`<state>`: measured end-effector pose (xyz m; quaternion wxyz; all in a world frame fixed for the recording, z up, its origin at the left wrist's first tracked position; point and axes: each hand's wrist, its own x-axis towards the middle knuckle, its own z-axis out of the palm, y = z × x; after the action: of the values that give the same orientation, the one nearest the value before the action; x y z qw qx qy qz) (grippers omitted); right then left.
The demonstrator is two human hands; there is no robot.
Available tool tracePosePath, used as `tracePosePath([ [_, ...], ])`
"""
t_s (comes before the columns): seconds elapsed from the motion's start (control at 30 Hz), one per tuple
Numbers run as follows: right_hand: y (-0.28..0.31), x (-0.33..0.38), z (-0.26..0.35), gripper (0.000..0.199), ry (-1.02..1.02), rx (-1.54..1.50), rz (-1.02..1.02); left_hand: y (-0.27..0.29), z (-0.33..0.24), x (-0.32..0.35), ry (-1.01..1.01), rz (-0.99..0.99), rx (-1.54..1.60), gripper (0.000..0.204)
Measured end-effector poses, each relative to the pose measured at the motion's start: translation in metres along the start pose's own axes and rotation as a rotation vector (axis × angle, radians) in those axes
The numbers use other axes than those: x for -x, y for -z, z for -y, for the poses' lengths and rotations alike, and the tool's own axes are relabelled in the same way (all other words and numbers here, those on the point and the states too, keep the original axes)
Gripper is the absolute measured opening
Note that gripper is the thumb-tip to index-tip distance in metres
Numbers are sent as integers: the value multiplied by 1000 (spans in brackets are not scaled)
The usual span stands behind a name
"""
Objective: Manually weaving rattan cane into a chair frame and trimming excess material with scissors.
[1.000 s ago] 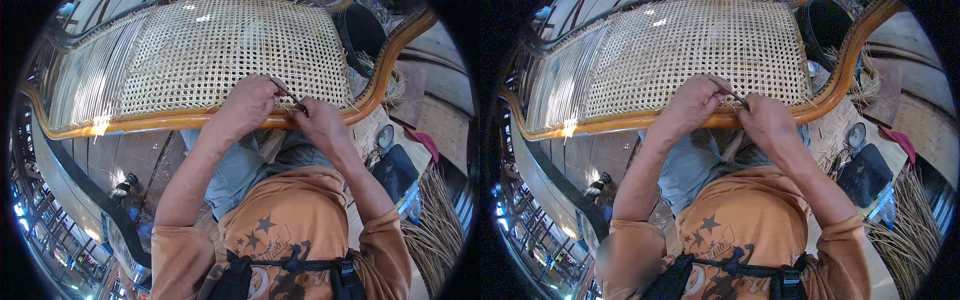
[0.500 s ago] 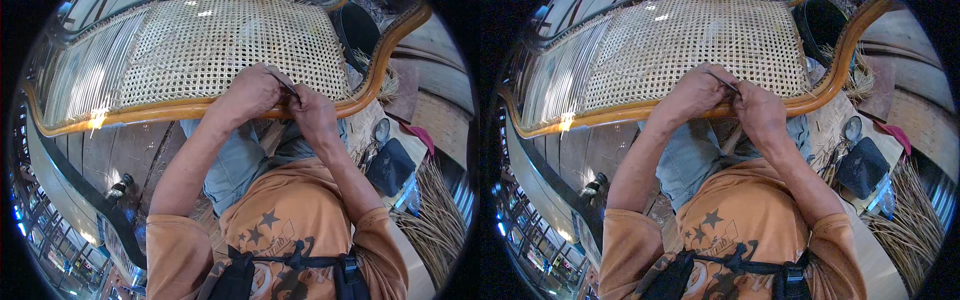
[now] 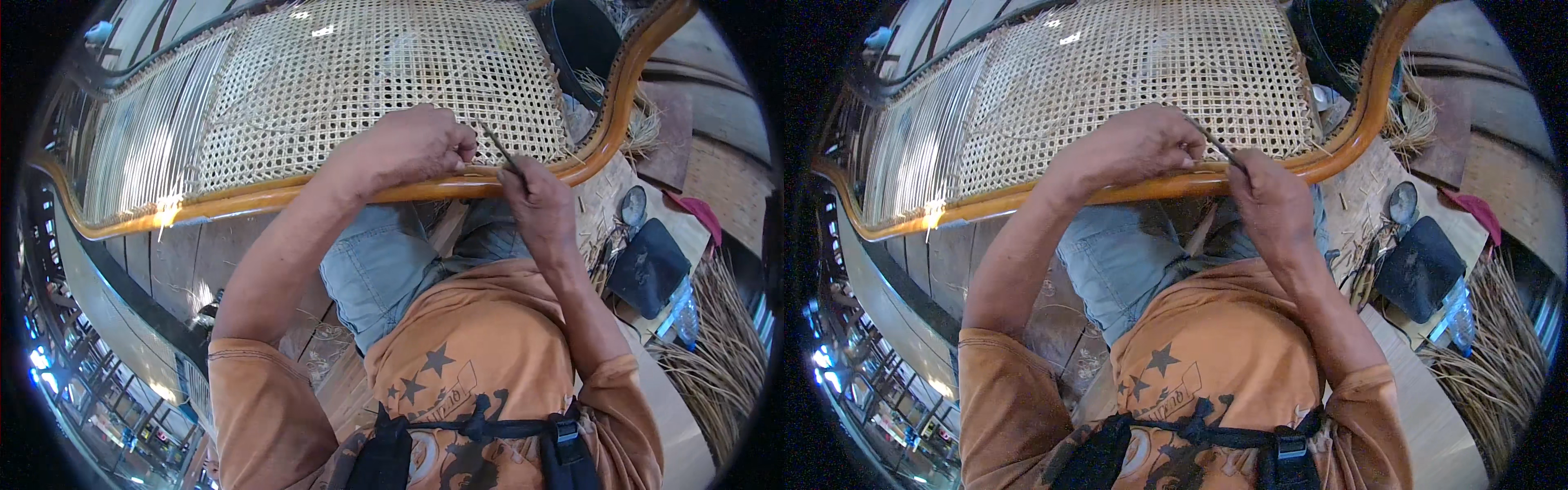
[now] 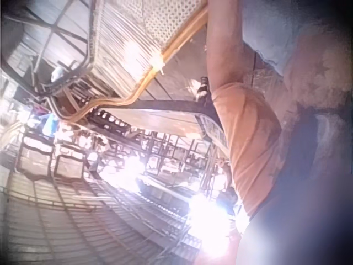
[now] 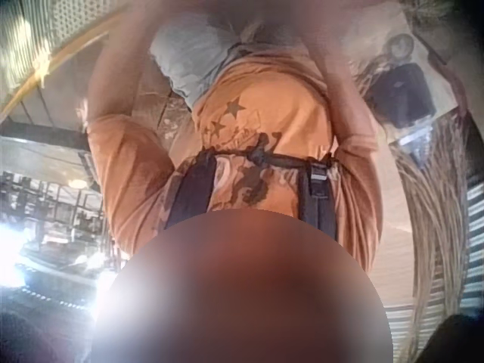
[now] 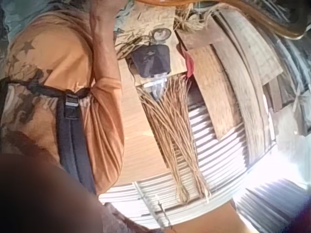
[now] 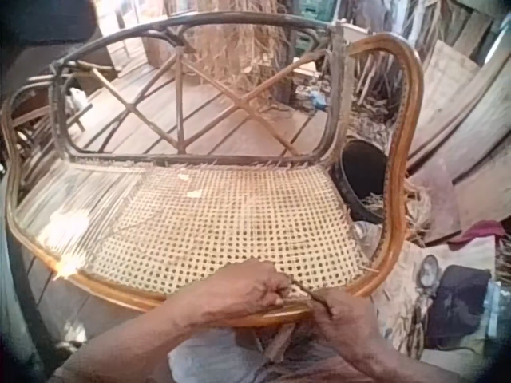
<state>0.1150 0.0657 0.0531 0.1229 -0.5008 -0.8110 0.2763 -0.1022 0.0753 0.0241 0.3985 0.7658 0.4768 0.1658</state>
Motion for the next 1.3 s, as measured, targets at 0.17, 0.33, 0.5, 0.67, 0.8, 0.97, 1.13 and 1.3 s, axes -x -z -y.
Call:
tracePosePath([
  [0.17,10,26,-18,11,-82,-127,-1,20,-15,-11,146,253,6,17],
  [0.33,3,42,-33,11,-95,-240,64,25,-19,-18,133,290,17,18],
  [0.5,-2,45,-47,11,-105,-265,75,29,-23,-19,184,348,-23,18],
  [0.67,-2,45,-53,11,-123,-290,157,31,-29,-23,210,355,-32,15],
  [0.8,-4,44,-56,11,-106,-313,147,30,-30,-25,195,373,-77,14],
  [0.97,-5,42,-57,11,-99,-328,142,29,-35,-31,239,388,-153,13],
  [1.13,-7,43,-60,11,-91,-344,161,27,-39,-41,278,471,-314,15],
  [1.3,-9,44,-64,11,-70,-397,134,22,-52,-53,293,538,-454,14],
])
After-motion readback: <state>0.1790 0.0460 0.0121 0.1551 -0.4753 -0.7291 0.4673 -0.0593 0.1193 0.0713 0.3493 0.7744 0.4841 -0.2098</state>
